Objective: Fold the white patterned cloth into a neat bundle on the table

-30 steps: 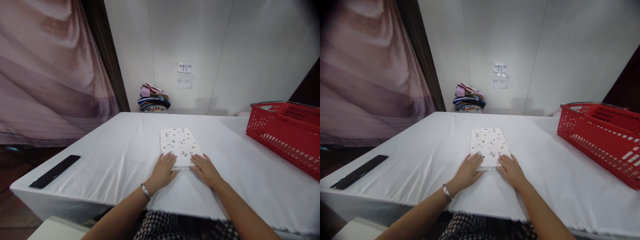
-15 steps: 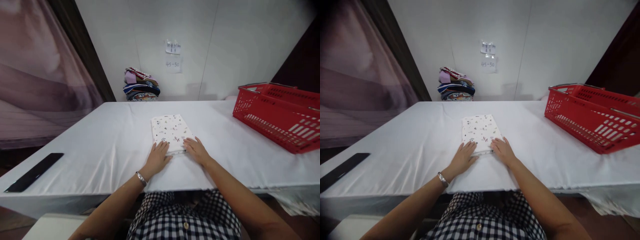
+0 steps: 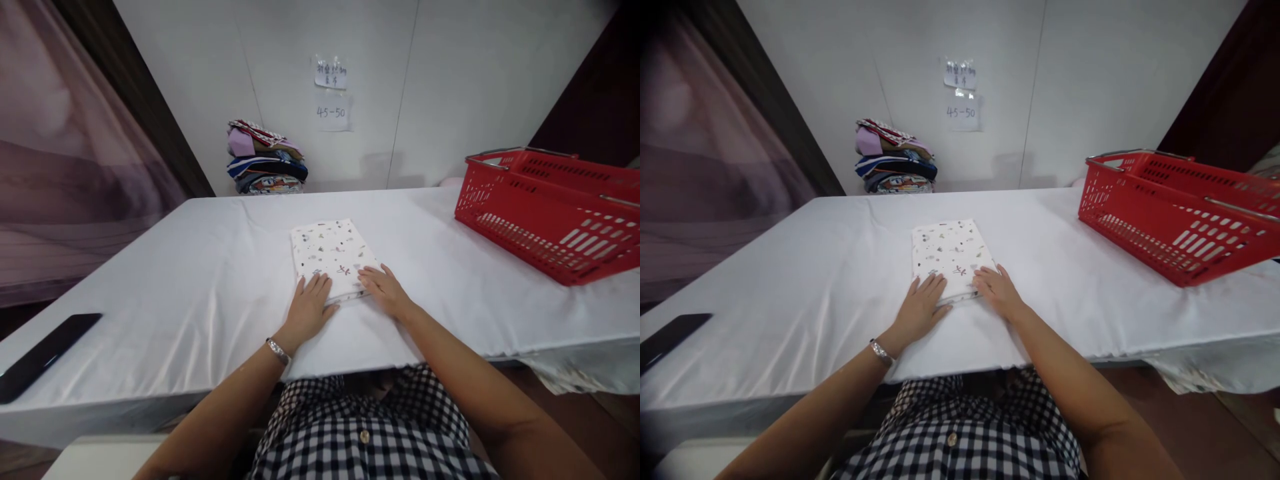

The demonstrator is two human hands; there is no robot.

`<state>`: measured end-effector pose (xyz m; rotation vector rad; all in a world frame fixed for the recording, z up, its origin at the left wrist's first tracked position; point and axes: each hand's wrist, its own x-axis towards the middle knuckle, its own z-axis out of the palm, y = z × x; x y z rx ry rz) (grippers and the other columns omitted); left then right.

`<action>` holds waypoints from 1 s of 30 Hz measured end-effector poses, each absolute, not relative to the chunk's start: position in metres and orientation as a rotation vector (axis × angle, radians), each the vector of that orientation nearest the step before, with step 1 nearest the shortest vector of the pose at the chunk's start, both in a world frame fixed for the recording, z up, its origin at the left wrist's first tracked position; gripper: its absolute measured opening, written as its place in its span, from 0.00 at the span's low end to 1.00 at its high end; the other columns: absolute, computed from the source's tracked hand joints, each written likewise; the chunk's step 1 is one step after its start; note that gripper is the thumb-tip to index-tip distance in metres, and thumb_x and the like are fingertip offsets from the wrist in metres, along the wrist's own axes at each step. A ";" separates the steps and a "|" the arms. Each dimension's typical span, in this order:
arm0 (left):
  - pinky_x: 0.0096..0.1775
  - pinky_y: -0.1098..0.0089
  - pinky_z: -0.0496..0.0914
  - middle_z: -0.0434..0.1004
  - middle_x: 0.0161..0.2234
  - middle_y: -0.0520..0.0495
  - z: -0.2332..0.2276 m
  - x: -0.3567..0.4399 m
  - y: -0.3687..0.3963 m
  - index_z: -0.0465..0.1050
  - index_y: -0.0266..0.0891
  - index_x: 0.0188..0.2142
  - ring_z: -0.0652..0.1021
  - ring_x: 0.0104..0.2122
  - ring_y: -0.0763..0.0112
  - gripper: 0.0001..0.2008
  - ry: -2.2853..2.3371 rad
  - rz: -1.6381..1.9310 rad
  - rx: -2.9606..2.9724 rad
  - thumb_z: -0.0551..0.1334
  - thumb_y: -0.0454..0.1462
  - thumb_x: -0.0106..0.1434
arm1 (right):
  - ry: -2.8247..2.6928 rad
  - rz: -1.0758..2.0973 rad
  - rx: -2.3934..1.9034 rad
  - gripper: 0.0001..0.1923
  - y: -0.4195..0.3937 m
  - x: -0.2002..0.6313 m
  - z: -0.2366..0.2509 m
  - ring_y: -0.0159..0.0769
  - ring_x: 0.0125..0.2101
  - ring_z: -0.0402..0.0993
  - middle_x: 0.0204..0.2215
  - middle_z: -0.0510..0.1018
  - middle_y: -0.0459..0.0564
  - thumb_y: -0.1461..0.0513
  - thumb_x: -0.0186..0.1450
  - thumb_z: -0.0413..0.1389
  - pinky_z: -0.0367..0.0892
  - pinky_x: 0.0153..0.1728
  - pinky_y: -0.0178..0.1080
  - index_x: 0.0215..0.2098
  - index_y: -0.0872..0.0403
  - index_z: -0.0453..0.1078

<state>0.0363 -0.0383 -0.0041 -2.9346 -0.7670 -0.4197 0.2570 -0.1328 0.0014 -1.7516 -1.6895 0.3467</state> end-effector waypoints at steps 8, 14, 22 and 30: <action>0.60 0.48 0.49 0.58 0.61 0.39 -0.003 0.036 -0.037 0.56 0.36 0.60 0.57 0.61 0.55 0.27 -0.767 -0.418 -2.938 0.52 0.46 0.65 | -1.631 0.460 -1.679 0.24 -0.133 0.264 -0.005 0.39 0.59 0.57 0.54 0.70 0.49 0.50 0.69 0.39 0.37 0.61 0.55 0.48 0.49 0.72; 0.60 0.49 0.52 0.58 0.61 0.40 0.005 0.037 -0.038 0.57 0.37 0.59 0.58 0.61 0.56 0.26 -0.778 -0.389 -2.960 0.52 0.46 0.65 | -1.742 0.365 -1.746 0.23 -0.134 0.259 0.004 0.40 0.59 0.57 0.55 0.70 0.50 0.52 0.69 0.39 0.36 0.61 0.55 0.47 0.49 0.72; 0.60 0.49 0.50 0.58 0.61 0.41 0.008 0.034 -0.043 0.58 0.40 0.59 0.59 0.61 0.56 0.27 -0.781 -0.378 -3.046 0.52 0.48 0.64 | -2.029 -0.060 -1.906 0.26 -0.132 0.249 0.007 0.43 0.61 0.52 0.59 0.63 0.54 0.48 0.68 0.42 0.42 0.61 0.52 0.55 0.54 0.65; 0.59 0.52 0.53 0.56 0.62 0.40 0.020 0.042 -0.012 0.60 0.38 0.58 0.56 0.62 0.58 0.27 -1.121 -0.493 -3.071 0.48 0.50 0.66 | -2.092 -0.141 -1.857 0.30 -0.108 0.231 0.023 0.44 0.62 0.48 0.61 0.59 0.57 0.47 0.68 0.39 0.39 0.62 0.50 0.58 0.57 0.61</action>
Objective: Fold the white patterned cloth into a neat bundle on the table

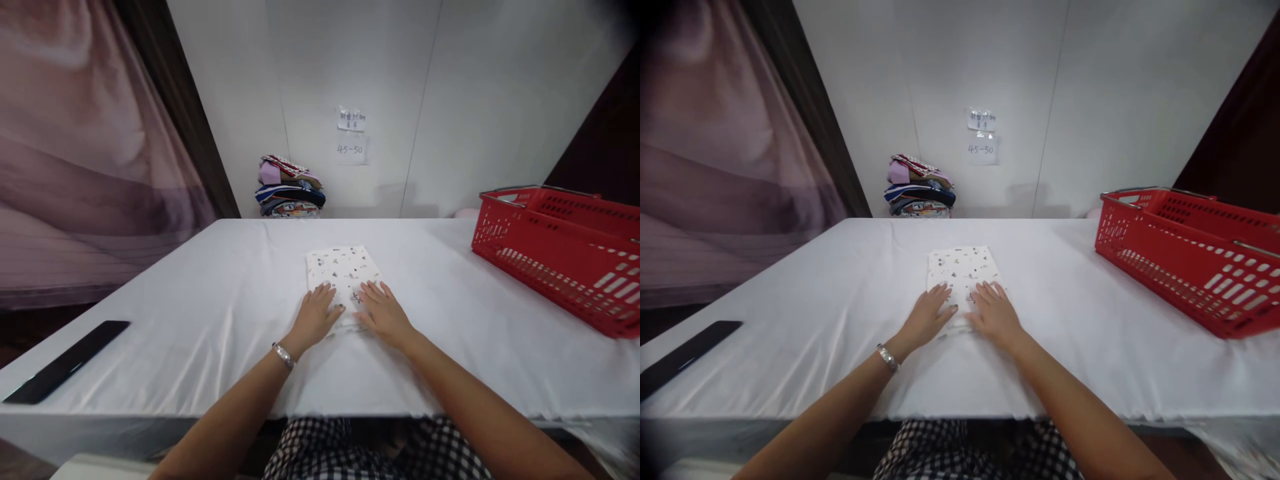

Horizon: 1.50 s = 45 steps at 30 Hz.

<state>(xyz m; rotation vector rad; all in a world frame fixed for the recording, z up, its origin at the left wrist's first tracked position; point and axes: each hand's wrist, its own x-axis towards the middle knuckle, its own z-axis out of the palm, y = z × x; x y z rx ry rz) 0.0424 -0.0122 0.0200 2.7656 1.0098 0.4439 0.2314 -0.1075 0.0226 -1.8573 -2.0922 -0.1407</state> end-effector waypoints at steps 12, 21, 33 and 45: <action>0.58 0.48 0.53 0.58 0.61 0.43 0.014 0.044 -0.007 0.61 0.40 0.58 0.57 0.62 0.58 0.26 1.022 0.299 2.813 0.46 0.50 0.66 | -1.968 0.156 -2.156 0.37 -0.048 0.267 -0.001 0.47 0.64 0.39 0.65 0.49 0.59 0.45 0.66 0.39 0.38 0.61 0.50 0.63 0.61 0.52; 0.59 0.48 0.50 0.50 0.64 0.37 0.028 0.090 0.072 0.57 0.34 0.60 0.51 0.63 0.54 0.30 1.345 0.356 2.727 0.47 0.51 0.65 | -1.942 0.165 -2.147 0.35 -0.053 0.259 0.003 0.48 0.64 0.40 0.64 0.50 0.60 0.46 0.65 0.42 0.39 0.61 0.50 0.62 0.61 0.54; 0.57 0.48 0.54 0.54 0.63 0.39 -0.001 0.094 0.078 0.59 0.36 0.59 0.54 0.63 0.54 0.28 1.336 0.443 2.807 0.45 0.49 0.66 | -1.357 0.245 -2.216 0.17 0.037 0.320 0.022 0.41 0.46 0.70 0.46 0.75 0.54 0.58 0.64 0.48 0.62 0.44 0.39 0.47 0.54 0.70; 0.57 0.47 0.55 0.55 0.62 0.39 -0.009 0.091 0.083 0.59 0.37 0.59 0.54 0.62 0.54 0.28 1.309 0.509 2.810 0.45 0.50 0.66 | -1.161 0.335 -2.292 0.13 0.084 0.338 0.012 0.37 0.38 0.73 0.39 0.78 0.49 0.55 0.59 0.55 0.62 0.32 0.34 0.40 0.52 0.71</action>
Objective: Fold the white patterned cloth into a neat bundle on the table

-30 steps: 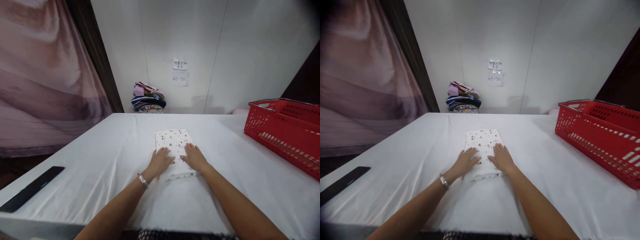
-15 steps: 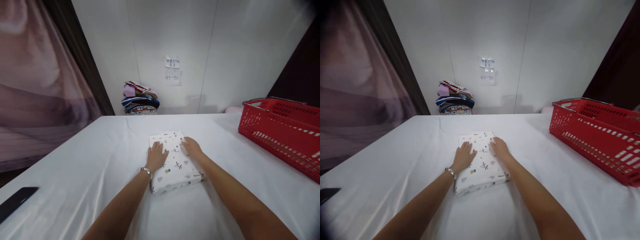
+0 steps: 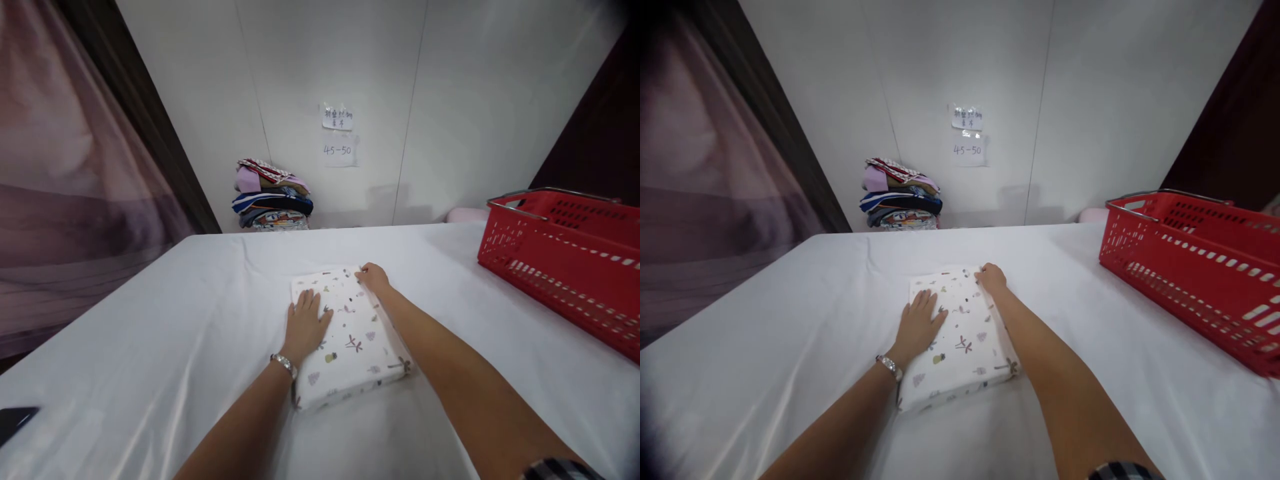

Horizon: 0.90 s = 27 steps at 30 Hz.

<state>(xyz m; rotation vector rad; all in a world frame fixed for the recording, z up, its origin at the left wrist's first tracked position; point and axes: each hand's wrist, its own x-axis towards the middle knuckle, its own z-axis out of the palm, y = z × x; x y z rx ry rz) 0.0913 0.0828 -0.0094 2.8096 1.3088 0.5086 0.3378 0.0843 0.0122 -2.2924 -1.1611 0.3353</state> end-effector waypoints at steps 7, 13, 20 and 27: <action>0.57 0.47 0.55 0.56 0.62 0.38 -0.008 0.091 0.081 0.59 0.38 0.59 0.55 0.62 0.54 0.27 1.292 0.542 2.796 0.46 0.50 0.66 | -1.193 0.296 -2.254 0.13 0.089 0.337 0.010 0.36 0.43 0.71 0.43 0.76 0.49 0.58 0.59 0.56 0.63 0.39 0.34 0.42 0.51 0.71; 0.57 0.47 0.55 0.55 0.62 0.39 -0.009 0.091 0.082 0.59 0.38 0.59 0.54 0.62 0.55 0.27 1.295 0.545 2.784 0.46 0.50 0.66 | -1.167 0.391 -2.312 0.13 0.096 0.343 0.011 0.40 0.38 0.74 0.38 0.78 0.51 0.55 0.55 0.59 0.63 0.32 0.35 0.36 0.53 0.73; 0.58 0.48 0.54 0.55 0.62 0.40 -0.011 0.092 0.081 0.58 0.38 0.59 0.54 0.63 0.55 0.28 1.301 0.535 2.768 0.45 0.50 0.66 | -1.142 0.367 -2.326 0.09 0.100 0.342 0.009 0.36 0.34 0.73 0.34 0.78 0.49 0.58 0.55 0.59 0.61 0.29 0.33 0.33 0.53 0.72; 0.58 0.47 0.51 0.51 0.64 0.41 0.000 0.091 0.086 0.58 0.38 0.59 0.51 0.63 0.55 0.28 1.299 0.390 2.648 0.47 0.50 0.65 | -1.116 0.243 -2.265 0.09 0.095 0.337 0.007 0.33 0.38 0.71 0.40 0.76 0.49 0.57 0.59 0.54 0.61 0.33 0.31 0.34 0.53 0.71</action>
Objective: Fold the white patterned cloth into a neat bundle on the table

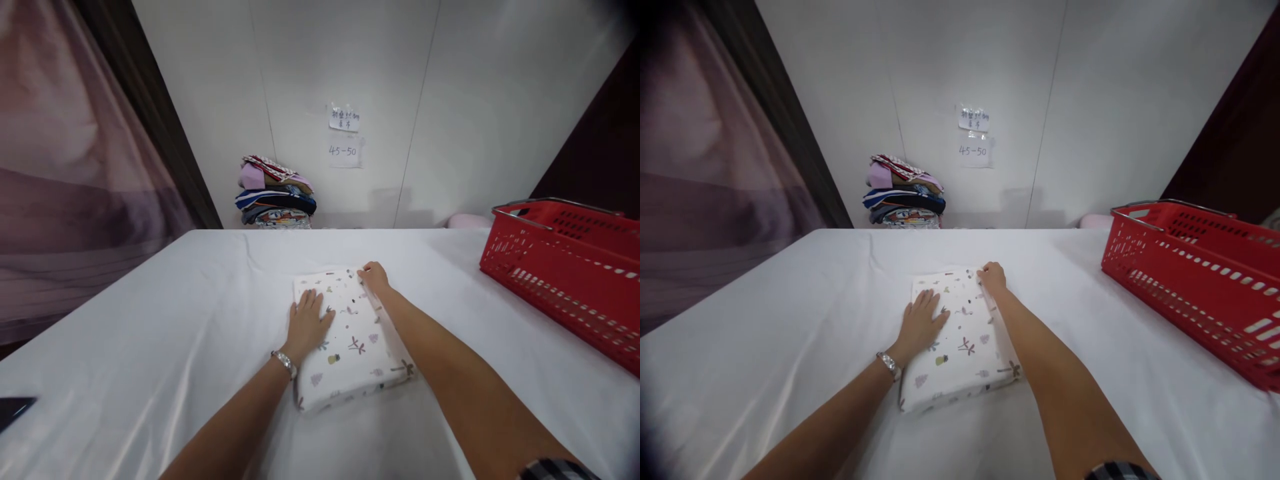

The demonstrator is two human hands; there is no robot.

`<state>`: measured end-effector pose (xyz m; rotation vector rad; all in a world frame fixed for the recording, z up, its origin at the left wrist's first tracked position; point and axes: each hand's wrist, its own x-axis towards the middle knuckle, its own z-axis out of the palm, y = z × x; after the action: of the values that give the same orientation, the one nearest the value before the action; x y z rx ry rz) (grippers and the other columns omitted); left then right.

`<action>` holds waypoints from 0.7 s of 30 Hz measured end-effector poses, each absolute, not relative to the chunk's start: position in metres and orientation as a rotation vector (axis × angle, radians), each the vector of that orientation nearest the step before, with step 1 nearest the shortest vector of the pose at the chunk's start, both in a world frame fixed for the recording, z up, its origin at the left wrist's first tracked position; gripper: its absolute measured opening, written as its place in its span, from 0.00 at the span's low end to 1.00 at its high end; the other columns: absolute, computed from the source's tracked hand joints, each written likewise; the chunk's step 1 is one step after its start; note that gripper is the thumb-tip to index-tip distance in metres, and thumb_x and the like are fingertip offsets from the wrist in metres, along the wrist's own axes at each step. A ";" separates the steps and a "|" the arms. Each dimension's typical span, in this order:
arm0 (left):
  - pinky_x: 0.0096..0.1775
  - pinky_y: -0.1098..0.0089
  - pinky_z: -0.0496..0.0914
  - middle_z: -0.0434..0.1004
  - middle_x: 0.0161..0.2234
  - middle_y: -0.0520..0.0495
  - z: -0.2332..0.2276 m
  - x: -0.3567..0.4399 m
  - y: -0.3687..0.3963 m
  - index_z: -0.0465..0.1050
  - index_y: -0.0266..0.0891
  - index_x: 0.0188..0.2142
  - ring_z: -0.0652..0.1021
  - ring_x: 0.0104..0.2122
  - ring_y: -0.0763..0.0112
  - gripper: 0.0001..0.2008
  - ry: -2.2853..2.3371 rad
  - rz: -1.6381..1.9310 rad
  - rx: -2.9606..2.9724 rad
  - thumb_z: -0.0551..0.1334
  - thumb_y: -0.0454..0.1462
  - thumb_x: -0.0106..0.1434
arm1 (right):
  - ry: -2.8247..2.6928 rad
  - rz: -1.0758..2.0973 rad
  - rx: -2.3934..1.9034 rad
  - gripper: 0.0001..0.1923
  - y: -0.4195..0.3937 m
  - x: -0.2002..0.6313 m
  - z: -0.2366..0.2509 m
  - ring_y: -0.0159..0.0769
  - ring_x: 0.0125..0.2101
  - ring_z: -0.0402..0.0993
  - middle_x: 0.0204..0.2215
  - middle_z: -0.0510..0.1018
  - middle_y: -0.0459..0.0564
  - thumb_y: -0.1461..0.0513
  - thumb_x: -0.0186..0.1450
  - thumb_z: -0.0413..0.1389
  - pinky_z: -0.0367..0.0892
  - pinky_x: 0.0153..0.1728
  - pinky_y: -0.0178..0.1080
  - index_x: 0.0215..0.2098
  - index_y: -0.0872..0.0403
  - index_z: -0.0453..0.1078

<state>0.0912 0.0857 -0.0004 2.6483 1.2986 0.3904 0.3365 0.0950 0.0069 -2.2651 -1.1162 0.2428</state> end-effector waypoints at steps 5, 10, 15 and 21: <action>0.60 0.47 0.46 0.49 0.64 0.42 0.018 0.096 0.103 0.58 0.39 0.59 0.48 0.64 0.57 0.28 1.356 0.323 2.658 0.45 0.51 0.65 | -1.063 0.268 -2.317 0.09 0.091 0.339 0.004 0.34 0.33 0.71 0.32 0.77 0.49 0.58 0.62 0.52 0.59 0.31 0.33 0.34 0.55 0.70; 0.59 0.48 0.49 0.44 0.66 0.42 0.009 0.102 0.109 0.54 0.37 0.61 0.47 0.64 0.56 0.29 1.429 0.293 2.641 0.45 0.50 0.66 | -1.054 0.267 -2.345 0.11 0.090 0.340 0.002 0.35 0.36 0.71 0.36 0.77 0.49 0.57 0.65 0.48 0.59 0.32 0.33 0.37 0.54 0.69; 0.59 0.46 0.49 0.48 0.65 0.41 0.009 0.105 0.114 0.57 0.37 0.60 0.50 0.64 0.55 0.29 1.433 0.291 2.740 0.45 0.50 0.65 | -1.106 0.300 -2.375 0.12 0.091 0.342 0.001 0.36 0.38 0.71 0.36 0.77 0.50 0.56 0.65 0.48 0.59 0.33 0.34 0.36 0.53 0.69; 0.60 0.49 0.47 0.49 0.64 0.40 0.008 0.119 0.124 0.54 0.35 0.62 0.50 0.64 0.54 0.33 1.365 0.297 2.839 0.42 0.53 0.65 | -1.189 0.289 -2.408 0.16 0.086 0.344 0.005 0.40 0.39 0.72 0.38 0.77 0.54 0.56 0.67 0.44 0.61 0.37 0.37 0.40 0.55 0.70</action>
<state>0.1195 0.1244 0.0082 2.8389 1.3646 0.2974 0.3436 0.0864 0.0047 -2.4082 -1.1885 0.2889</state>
